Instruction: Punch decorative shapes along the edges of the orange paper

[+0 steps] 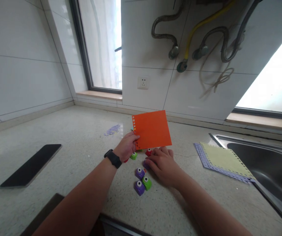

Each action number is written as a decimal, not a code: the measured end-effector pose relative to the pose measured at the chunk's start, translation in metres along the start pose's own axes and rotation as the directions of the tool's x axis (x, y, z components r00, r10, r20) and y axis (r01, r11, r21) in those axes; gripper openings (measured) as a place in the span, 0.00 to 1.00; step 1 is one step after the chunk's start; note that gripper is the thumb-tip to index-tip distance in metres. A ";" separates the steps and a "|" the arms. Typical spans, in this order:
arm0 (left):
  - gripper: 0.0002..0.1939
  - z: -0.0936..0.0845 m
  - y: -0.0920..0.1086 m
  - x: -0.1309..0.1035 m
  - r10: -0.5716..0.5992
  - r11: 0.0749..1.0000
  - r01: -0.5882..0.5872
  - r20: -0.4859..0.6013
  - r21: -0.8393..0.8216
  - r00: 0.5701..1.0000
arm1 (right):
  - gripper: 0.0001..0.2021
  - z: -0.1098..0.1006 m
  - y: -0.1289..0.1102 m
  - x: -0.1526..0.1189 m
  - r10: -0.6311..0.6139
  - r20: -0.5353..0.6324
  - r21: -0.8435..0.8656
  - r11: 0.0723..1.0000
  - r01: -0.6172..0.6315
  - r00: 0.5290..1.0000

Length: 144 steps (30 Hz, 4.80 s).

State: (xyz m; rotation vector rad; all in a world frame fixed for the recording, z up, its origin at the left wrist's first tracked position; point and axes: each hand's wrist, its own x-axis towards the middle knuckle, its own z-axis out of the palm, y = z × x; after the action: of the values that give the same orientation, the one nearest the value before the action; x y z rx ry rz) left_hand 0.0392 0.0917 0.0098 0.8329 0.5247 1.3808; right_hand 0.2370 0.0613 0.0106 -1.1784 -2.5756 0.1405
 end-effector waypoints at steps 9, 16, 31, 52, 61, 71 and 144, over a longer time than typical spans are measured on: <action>0.18 0.000 0.004 -0.003 -0.009 1.000 0.009 -0.004 -0.029 1.000 | 0.14 -0.016 0.035 -0.003 0.198 -0.182 0.329 0.935 -0.130 0.963; 0.18 -0.001 0.004 -0.004 -0.039 0.999 0.040 0.023 -0.030 0.999 | 0.12 -0.013 0.045 0.002 0.373 -0.194 0.836 0.547 -0.046 0.908; 0.22 -0.006 0.002 -0.005 -0.097 0.995 0.096 0.111 0.012 0.989 | 0.19 -0.004 0.041 0.000 0.498 -0.192 0.848 0.518 -0.113 0.846; 0.15 -0.010 0.009 0.001 0.003 0.994 -0.001 -0.015 0.109 1.000 | 0.19 -0.005 0.041 -0.001 0.517 -0.203 0.841 0.527 -0.122 0.832; 0.16 -0.010 0.009 -0.001 0.007 0.990 -0.008 0.005 0.139 1.000 | 0.19 -0.004 0.042 0.000 0.562 -0.185 0.874 0.469 -0.127 0.806; 0.17 -0.010 0.009 -0.002 -0.018 0.979 0.006 0.054 0.205 0.998 | 0.18 -0.004 0.043 0.001 0.588 -0.189 0.892 0.438 -0.113 0.787; 0.15 0.003 0.004 -0.014 -0.134 0.872 0.132 -0.028 0.472 0.991 | 0.17 -0.002 0.008 0.000 0.424 0.040 0.993 -0.117 0.011 0.905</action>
State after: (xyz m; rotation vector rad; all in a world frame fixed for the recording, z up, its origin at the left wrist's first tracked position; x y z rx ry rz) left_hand 0.0373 0.0771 0.0124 1.1701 0.9224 1.1340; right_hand 0.2435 0.0661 0.0112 -0.7298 -1.0951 1.5559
